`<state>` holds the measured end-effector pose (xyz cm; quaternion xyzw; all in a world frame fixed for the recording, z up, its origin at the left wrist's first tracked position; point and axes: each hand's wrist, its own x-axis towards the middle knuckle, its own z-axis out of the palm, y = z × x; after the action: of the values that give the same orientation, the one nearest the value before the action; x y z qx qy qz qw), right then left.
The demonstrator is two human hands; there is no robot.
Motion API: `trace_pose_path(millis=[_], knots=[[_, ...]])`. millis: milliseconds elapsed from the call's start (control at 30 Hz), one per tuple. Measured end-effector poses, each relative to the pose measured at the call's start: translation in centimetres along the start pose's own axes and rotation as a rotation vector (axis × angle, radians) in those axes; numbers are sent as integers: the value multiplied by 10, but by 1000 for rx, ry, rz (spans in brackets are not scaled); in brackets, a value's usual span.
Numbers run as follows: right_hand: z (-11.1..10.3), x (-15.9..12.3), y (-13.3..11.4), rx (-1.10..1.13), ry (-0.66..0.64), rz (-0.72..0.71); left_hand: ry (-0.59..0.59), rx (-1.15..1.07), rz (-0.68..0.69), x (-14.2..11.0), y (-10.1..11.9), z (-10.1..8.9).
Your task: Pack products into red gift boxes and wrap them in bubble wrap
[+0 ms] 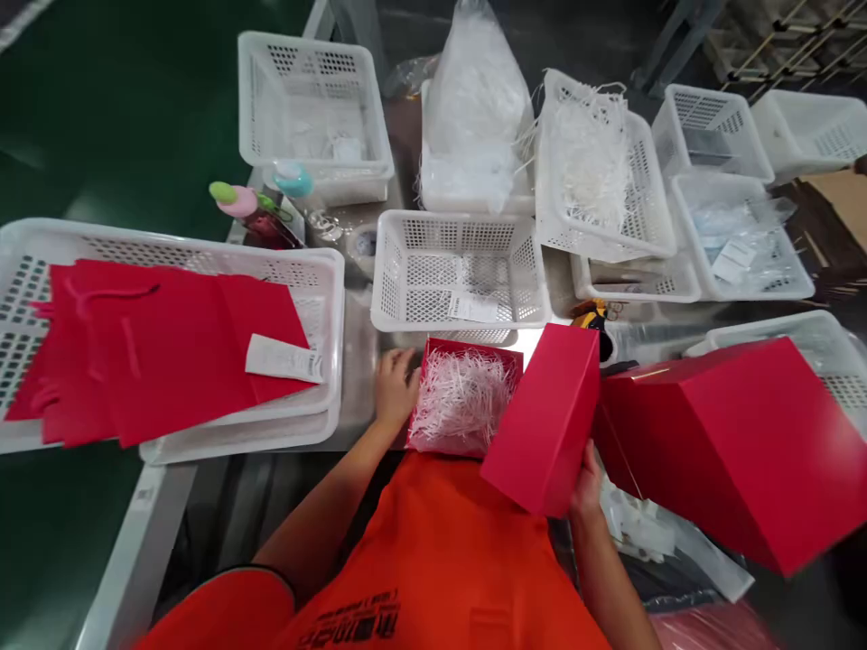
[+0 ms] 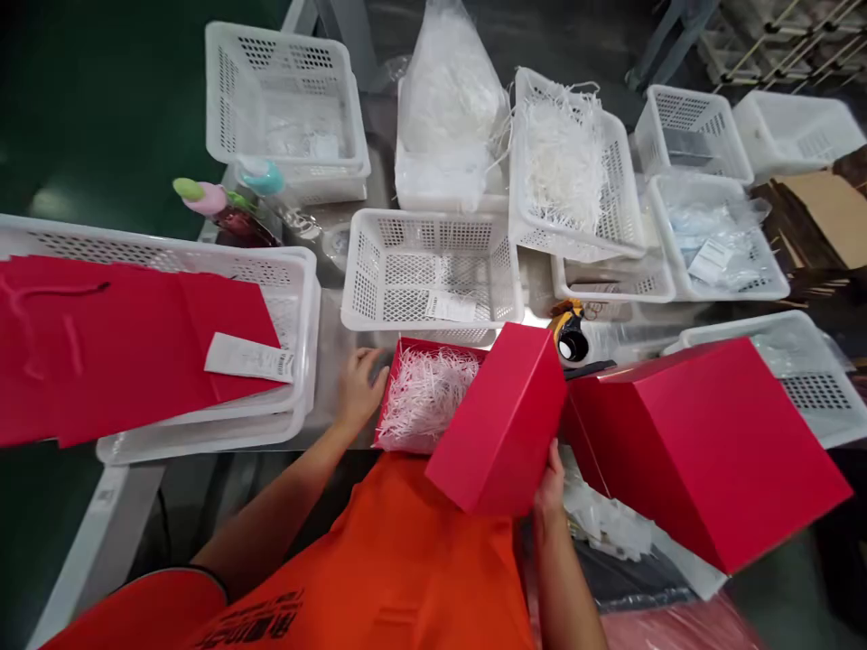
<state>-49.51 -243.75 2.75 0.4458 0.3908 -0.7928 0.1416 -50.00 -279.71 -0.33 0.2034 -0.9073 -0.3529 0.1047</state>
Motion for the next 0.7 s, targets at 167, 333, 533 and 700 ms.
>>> trace_pose_path(millis=[167,333,533,700], knots=[[6,3,9,3,-3,112,-278,-211,-104,-24,-29,11],[18,8,13,-40,-49,180,-301,-178,-103,-70,-18,24],[30,15,19,-110,-170,155,-193,236,-97,-100,-21,7],[40,16,15,-109,-146,156,-397,249,148,-65,1,17]])
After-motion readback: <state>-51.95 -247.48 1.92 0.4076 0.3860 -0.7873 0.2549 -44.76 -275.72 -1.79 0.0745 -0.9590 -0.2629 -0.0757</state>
